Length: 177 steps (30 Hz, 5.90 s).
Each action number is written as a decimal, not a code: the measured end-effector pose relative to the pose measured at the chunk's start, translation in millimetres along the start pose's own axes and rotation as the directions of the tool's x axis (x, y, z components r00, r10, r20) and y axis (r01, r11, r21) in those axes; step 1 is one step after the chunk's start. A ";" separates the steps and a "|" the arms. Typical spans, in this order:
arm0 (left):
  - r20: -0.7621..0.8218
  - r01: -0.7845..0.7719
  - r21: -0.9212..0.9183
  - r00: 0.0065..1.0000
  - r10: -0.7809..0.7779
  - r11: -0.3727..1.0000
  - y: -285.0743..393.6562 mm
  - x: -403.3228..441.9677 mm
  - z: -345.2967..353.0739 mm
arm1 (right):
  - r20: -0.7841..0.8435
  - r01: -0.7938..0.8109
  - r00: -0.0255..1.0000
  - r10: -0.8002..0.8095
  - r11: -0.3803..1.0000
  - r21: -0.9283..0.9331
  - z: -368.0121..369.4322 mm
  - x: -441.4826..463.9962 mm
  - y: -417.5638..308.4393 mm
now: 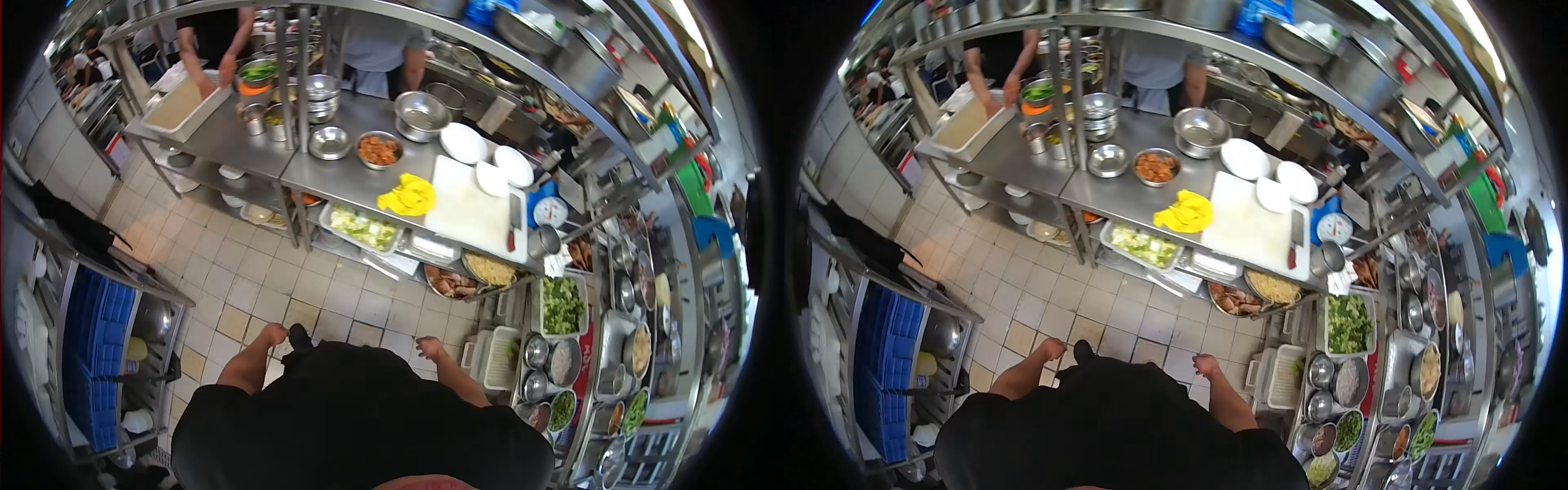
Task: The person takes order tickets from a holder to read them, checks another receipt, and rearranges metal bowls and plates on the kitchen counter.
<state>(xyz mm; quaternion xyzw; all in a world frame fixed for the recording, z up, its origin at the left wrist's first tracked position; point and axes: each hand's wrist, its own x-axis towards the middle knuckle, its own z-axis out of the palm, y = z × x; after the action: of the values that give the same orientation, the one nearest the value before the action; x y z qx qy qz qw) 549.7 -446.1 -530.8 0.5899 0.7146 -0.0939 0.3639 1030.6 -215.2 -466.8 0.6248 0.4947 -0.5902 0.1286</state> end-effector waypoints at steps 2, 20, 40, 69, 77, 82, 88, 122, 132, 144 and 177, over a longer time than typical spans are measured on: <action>-0.094 0.172 -0.366 0.971 -0.220 0.914 49.0 -17.1 -23.5 | 0.058 -0.050 0.997 0.052 0.998 -0.040 -6.9 -5.8 26.7; 0.233 0.160 -0.121 0.964 -0.129 0.980 66.8 -93.8 23.0 | 0.123 0.259 0.965 -0.232 0.917 -0.304 -4.7 100.7 108.1; -0.020 -0.002 -0.364 1.000 -0.006 0.931 3.0 -17.8 -34.7 | -0.068 -0.094 0.994 0.086 0.987 -0.131 37.6 19.1 14.4; 0.189 -0.046 -0.105 0.980 0.065 0.993 -87.3 11.8 -69.4 | 0.189 0.385 0.917 -0.352 0.654 -0.652 55.3 39.2 -2.8; 0.102 0.205 -0.325 0.978 -0.182 0.923 -24.9 -21.5 -63.0 | 0.046 0.293 0.895 -0.444 0.506 -0.811 -88.6 -33.2 -51.3; 0.227 0.161 -0.095 0.964 -0.136 0.982 38.5 -12.5 -47.3 | 0.185 0.351 0.930 -0.319 0.609 -0.712 -125.5 -87.3 -72.7; -0.043 0.123 -0.456 0.986 -0.160 0.881 151.9 0.1 -74.2 | -0.330 0.161 0.888 -0.320 0.889 -0.428 -100.0 98.4 56.2; -0.144 0.166 -0.552 0.946 -0.290 0.817 108.0 24.8 -54.2 | 0.425 0.630 0.772 -0.473 0.476 -0.613 -101.5 110.1 60.0; 0.354 0.350 -0.305 0.905 -0.236 0.886 -38.3 52.5 59.0 | 0.153 0.227 0.967 -0.204 0.961 -0.155 -60.7 68.6 -66.0; -0.263 0.242 -0.471 0.879 -0.397 0.848 6.0 -23.3 -43.9 | 0.585 0.493 0.796 -0.156 0.727 -0.477 19.4 72.3 -170.7; -0.128 0.293 -0.651 0.867 -0.482 0.700 141.1 -28.4 -15.9 | 0.366 0.495 0.859 -0.358 0.766 -0.411 -107.6 176.2 19.2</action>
<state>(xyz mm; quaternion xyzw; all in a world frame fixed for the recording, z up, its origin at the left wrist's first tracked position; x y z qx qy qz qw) 673.0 -418.7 -459.8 0.2809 0.8596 0.1546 0.3978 1078.2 -62.1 -598.3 0.3557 0.7361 -0.5365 0.2094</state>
